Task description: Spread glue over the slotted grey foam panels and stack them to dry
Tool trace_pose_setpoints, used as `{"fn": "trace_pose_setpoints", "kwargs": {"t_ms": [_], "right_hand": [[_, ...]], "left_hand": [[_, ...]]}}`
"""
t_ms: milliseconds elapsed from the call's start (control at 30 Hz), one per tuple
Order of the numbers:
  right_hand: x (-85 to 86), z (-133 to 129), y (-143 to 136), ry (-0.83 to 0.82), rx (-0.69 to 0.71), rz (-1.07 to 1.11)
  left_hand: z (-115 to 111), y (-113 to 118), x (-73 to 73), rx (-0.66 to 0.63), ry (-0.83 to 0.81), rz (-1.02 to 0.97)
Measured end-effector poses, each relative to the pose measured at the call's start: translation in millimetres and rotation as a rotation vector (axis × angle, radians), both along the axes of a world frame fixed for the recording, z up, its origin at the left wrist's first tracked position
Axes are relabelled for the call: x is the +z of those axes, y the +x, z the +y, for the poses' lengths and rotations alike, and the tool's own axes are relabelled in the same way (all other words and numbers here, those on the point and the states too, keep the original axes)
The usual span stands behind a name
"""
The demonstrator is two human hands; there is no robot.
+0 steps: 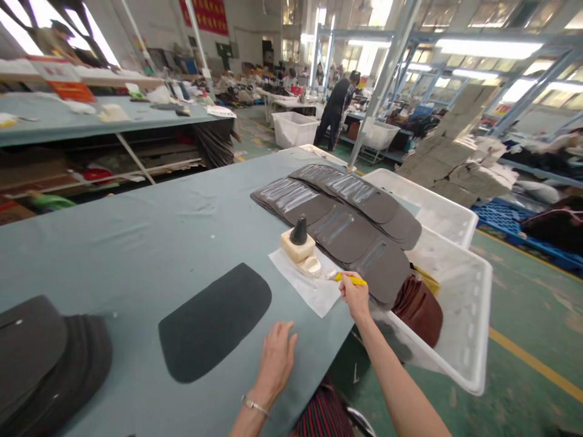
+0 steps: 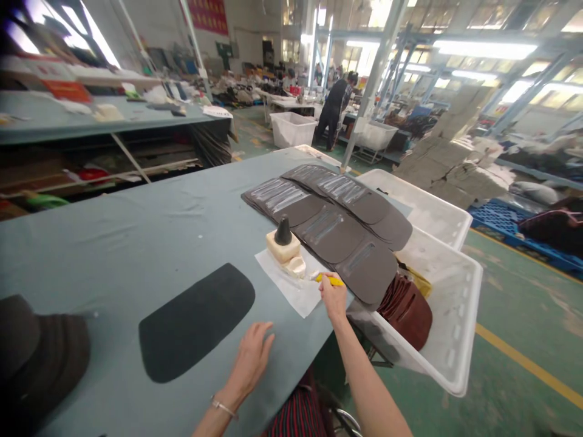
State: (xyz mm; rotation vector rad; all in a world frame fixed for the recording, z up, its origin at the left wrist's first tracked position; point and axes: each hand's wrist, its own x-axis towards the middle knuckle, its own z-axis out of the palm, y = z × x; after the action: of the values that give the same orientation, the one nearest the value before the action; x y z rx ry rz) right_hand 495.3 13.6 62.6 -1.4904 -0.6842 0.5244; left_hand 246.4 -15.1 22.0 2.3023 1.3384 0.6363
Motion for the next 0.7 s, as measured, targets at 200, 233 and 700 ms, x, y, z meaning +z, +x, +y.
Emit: {"fn": "trace_pose_setpoints", "kwargs": {"t_ms": [200, 233, 700], "right_hand": [[-2.2, 47, 3, -0.006, -0.010, 0.066], [-3.1, 54, 1, -0.009, 0.000, 0.046], [-15.2, 70, -10, -0.128, 0.023, -0.380]], "left_hand": [[44, 69, -1.4, -0.198, 0.115, 0.251], [48, 75, -4.3, -0.218, 0.134, 0.281], [47, 62, -13.6, -0.103, 0.069, 0.243]]}}
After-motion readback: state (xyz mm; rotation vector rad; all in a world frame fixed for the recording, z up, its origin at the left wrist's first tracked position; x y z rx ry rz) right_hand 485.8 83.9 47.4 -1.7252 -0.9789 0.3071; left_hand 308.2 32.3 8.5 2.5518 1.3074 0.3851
